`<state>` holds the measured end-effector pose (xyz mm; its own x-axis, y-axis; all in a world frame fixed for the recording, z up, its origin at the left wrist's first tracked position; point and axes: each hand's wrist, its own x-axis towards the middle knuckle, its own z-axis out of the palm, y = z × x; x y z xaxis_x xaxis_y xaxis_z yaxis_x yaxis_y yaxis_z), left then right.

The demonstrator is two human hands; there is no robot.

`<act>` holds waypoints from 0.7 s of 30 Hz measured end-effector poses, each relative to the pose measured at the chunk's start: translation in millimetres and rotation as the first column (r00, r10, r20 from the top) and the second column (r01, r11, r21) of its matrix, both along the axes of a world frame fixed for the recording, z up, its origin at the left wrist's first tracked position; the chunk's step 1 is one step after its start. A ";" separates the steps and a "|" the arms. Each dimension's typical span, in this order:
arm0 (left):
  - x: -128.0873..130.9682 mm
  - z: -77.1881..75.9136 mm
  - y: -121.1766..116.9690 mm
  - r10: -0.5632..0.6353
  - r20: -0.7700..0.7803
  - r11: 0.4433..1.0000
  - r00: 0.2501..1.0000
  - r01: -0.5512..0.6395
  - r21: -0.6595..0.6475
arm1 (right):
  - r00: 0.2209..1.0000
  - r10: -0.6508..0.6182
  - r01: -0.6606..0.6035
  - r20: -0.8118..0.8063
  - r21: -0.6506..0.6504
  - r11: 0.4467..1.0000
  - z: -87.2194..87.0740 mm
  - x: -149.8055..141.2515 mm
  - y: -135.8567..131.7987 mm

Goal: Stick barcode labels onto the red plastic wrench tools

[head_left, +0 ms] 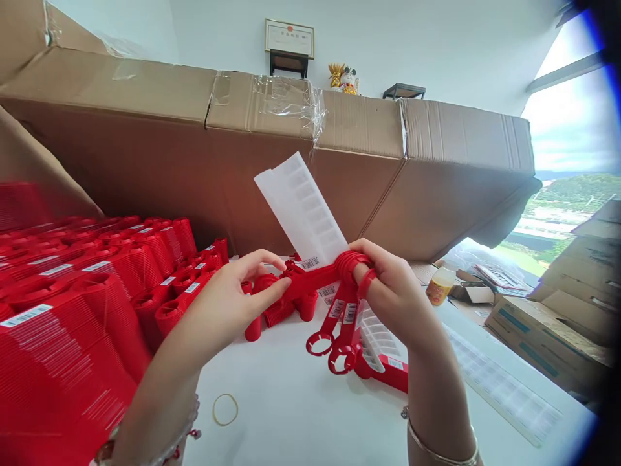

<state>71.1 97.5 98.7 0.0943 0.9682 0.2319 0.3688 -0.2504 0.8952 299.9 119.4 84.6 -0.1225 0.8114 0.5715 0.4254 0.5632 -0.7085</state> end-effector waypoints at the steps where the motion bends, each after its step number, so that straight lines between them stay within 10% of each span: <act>1: 1.8 -0.2 -0.2 0.038 -0.033 0.999 0.999 -0.037 0.033 | 1.000 -0.011 0.011 0.026 0.000 1.000 -0.6 -2.1 -1.0; 9: 10.1 2.0 -0.9 -0.074 -0.022 0.995 0.997 0.075 0.059 | 0.990 -0.012 0.017 0.141 -0.034 0.999 -5.5 -19.4 -4.7; 21: 18.3 -12.4 22.1 0.193 0.103 0.980 0.976 -0.196 0.025 | 0.987 -0.141 0.137 0.077 0.058 0.989 -7.6 -37.4 -6.6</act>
<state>89.4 119.6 86.3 -0.1201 0.9568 0.2647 0.3229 -0.2145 0.9218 262.4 112.8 77.0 -0.0581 0.7929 0.6066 0.5564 0.5302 -0.6398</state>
